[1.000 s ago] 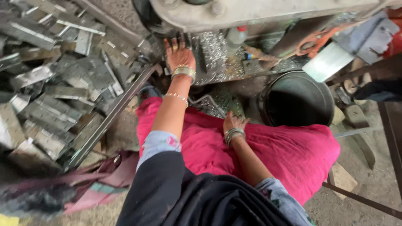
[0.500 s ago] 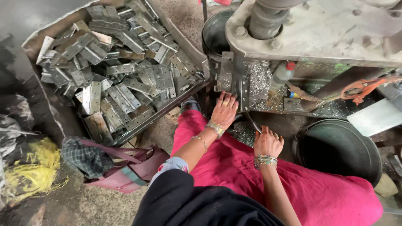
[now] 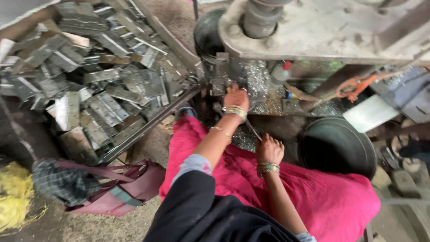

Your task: The person sits on the floor and repeatedly picks up metal brackets from a bin, places them into a press machine, and operates the lever to process them. The person then removes the processed brackets and places them into a pile.

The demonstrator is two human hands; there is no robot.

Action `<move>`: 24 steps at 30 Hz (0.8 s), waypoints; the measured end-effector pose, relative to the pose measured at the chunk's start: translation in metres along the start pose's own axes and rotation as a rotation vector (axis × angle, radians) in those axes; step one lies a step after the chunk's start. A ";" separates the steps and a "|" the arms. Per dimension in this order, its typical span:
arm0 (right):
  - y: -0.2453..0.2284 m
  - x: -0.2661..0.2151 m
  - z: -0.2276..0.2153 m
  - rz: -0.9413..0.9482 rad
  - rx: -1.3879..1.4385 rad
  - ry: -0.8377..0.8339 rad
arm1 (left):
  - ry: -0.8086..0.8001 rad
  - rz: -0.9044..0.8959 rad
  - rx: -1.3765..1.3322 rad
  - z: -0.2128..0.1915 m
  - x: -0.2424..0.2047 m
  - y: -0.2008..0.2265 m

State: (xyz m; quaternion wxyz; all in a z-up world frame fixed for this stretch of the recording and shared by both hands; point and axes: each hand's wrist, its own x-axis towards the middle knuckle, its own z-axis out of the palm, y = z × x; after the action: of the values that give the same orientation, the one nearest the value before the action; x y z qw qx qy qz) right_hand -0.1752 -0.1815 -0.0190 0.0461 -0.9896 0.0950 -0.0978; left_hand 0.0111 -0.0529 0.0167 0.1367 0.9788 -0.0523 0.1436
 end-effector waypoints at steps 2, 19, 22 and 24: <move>-0.002 -0.003 -0.003 -0.036 -0.019 0.007 | -0.081 -0.003 -0.067 0.001 -0.018 -0.024; 0.013 -0.007 0.077 0.066 -0.113 -0.312 | -0.219 0.073 0.243 -0.011 -0.020 -0.026; 0.022 -0.005 0.115 0.154 0.120 -0.446 | -0.210 0.110 0.283 -0.022 -0.036 -0.031; 0.019 -0.003 0.116 0.259 0.126 -0.561 | -0.232 0.135 0.280 -0.030 -0.040 -0.039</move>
State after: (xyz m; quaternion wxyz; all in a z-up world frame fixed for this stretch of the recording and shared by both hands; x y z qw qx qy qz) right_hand -0.1580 -0.1912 -0.1349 0.1439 -0.9528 0.1977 0.1797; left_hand -0.0293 -0.0050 0.0230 -0.0176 0.9924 -0.1130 0.0443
